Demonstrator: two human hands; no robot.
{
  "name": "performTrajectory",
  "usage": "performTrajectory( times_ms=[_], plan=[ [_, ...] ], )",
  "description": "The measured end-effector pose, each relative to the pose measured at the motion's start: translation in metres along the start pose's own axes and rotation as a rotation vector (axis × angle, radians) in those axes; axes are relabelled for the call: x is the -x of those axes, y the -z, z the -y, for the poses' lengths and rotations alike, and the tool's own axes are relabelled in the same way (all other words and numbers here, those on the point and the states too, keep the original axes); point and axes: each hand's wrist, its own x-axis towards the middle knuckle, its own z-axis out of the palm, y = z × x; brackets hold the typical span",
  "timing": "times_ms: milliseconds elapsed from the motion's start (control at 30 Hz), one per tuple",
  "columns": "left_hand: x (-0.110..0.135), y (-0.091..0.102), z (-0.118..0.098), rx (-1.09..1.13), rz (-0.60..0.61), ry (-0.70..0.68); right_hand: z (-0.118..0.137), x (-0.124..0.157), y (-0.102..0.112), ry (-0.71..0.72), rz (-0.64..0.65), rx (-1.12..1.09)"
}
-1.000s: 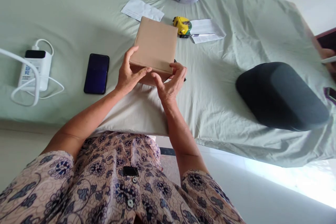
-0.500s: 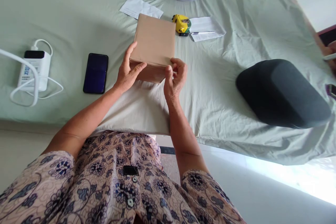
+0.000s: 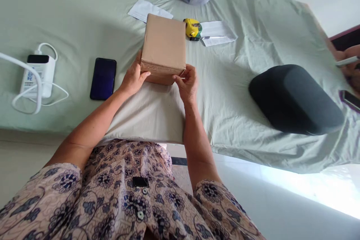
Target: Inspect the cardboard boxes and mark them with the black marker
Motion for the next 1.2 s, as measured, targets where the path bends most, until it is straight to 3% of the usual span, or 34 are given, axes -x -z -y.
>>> performTrajectory(
  times_ms=[233, 433, 800, 1033, 1200],
  plan=[
    [0.005, 0.008, -0.025, -0.235, 0.11, 0.178, -0.009, 0.005, 0.004, -0.093, 0.181, 0.22],
    [0.009, 0.0, -0.018, -0.228, 0.074, 0.178, -0.01, 0.007, 0.001, -0.101, 0.187, 0.34],
    [0.009, -0.011, 0.001, -0.16, 0.006, 0.116, 0.005, 0.013, -0.007, -0.142, 0.179, 0.288],
    [0.005, -0.012, 0.02, -0.02, -0.158, 0.137, 0.03, 0.019, -0.017, -0.192, 0.265, 0.138],
    [0.006, -0.008, 0.01, 0.069, -0.199, 0.107, 0.033, 0.022, -0.024, -0.173, 0.28, 0.063]
  ],
)
